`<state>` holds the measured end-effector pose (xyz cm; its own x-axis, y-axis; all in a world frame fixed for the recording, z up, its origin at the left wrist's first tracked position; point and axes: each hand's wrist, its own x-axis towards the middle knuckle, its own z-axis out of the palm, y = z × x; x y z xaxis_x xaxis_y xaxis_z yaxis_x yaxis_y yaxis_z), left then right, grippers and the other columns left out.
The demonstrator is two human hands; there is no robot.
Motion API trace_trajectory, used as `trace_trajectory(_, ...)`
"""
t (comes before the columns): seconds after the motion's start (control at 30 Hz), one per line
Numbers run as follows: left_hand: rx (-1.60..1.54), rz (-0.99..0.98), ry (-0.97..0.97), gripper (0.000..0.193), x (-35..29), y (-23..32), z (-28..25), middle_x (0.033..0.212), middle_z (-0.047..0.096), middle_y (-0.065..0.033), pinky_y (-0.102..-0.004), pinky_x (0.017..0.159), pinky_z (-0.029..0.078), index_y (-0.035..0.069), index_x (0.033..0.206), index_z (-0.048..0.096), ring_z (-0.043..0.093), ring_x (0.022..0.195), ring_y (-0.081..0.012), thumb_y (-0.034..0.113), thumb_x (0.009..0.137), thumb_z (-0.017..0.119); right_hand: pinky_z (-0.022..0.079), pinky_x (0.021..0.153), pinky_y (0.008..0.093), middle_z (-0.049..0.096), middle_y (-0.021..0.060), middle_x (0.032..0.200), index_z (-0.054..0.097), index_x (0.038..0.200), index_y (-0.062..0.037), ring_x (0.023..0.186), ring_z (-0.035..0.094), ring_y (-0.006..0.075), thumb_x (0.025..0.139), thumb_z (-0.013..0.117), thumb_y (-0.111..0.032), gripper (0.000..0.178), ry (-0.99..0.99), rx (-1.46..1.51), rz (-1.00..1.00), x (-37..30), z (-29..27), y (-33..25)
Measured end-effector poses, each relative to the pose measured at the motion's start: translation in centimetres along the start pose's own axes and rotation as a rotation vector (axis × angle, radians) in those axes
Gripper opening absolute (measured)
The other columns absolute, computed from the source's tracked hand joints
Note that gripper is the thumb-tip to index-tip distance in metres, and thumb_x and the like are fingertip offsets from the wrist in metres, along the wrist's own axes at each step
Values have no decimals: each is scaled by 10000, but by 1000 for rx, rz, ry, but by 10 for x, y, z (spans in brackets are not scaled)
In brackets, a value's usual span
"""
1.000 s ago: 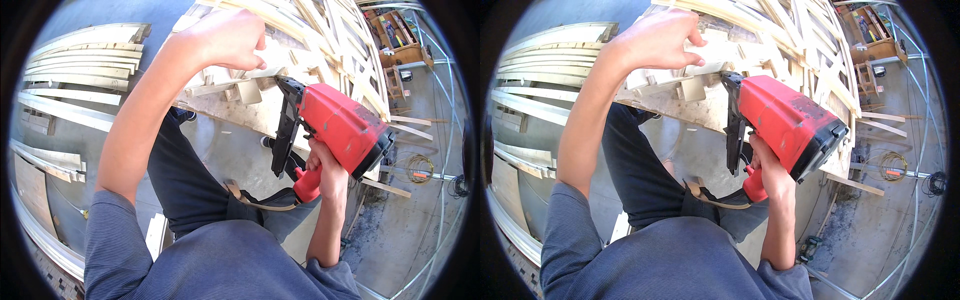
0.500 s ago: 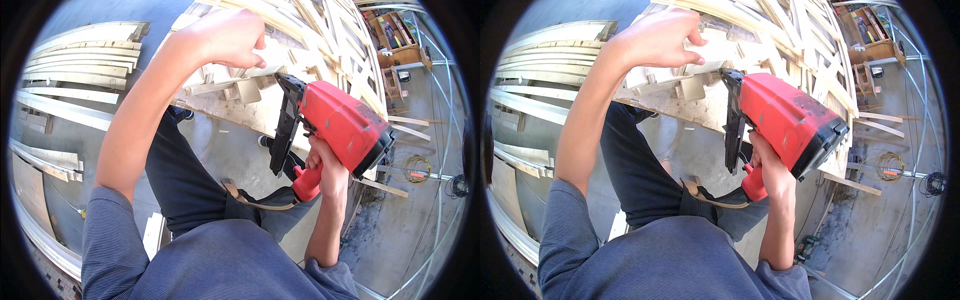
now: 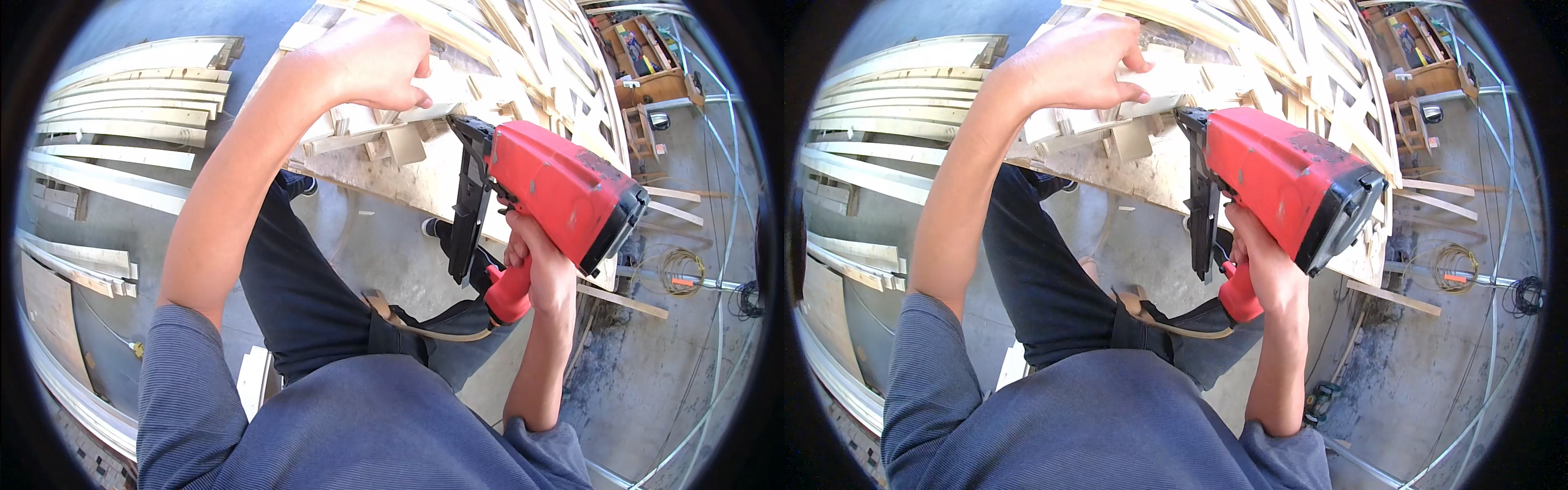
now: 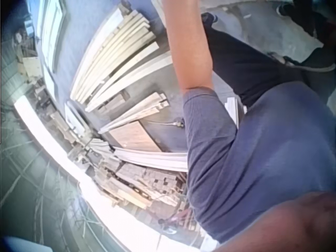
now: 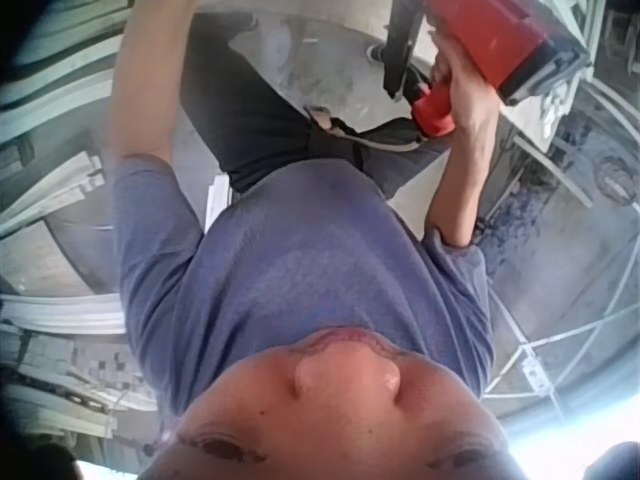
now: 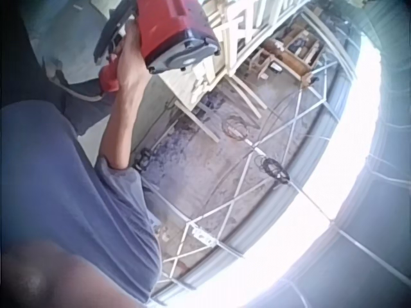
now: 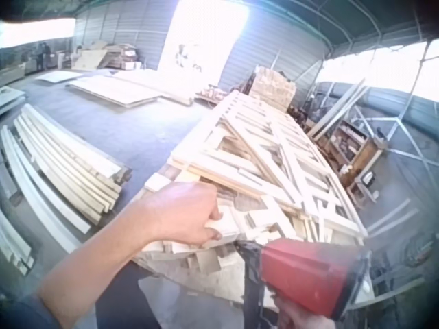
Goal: The person assembles small wooden blocks into rectangular frames on a workbench. They arrange the pieces by hand, then use a red pneumatic nail gun to fasten the blocks together, repeating the process for multiple units.
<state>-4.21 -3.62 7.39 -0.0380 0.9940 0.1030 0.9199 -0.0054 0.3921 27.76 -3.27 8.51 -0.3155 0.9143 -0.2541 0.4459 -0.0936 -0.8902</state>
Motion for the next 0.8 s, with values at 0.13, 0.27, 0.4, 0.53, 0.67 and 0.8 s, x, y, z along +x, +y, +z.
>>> trace_trajectory(0.13,-42,-2,-10,441,-2,1,0,1161,782,-242,-434,945,602,-23,1199,841,788,1036,-369,320,926,891,456,601,310,510,-7,700,736,1046,-23,590,492,111,1035,727,-147,125,17,9,-27,-2,1,-1)
trace_trajectory(0.27,-41,-62,-65,491,-4,5,-4,1175,786,-230,-423,987,594,8,1256,839,773,1107,-362,306,871,901,467,594,326,523,1,696,664,886,-61,583,506,125,1018,746,-142,176,25,47,-18,-2,-1,0)
trace_trajectory(0.4,-6,17,30,589,-16,-10,2,1202,784,-209,-424,1036,571,82,1332,830,742,1189,-358,306,794,921,467,592,330,511,-4,683,649,854,-73,578,498,127,1011,742,-130,191,61,83,-40,-3,-7,-3)
trace_trajectory(0.53,-78,49,77,641,-20,-21,12,1234,773,-184,-429,1063,559,141,1363,826,728,1217,-359,309,756,944,458,591,324,500,-16,667,640,870,-85,573,486,118,1010,729,-117,169,78,120,-54,-1,-16,1)
trace_trajectory(0.67,-72,113,149,740,-24,-22,23,1266,754,-166,-460,1077,562,137,1431,736,712,1241,-378,264,738,964,447,598,324,491,-17,670,643,889,-80,572,461,116,1013,724,-113,152,90,139,-19,-6,-16,-2)
trace_trajectory(0.8,-48,126,257,779,-26,-25,47,1286,739,-169,-484,1097,561,153,1446,643,701,1260,-400,222,742,968,448,598,319,499,-12,686,644,891,-77,578,466,114,1017,729,-115,157,51,126,-18,-5,-15,-2)
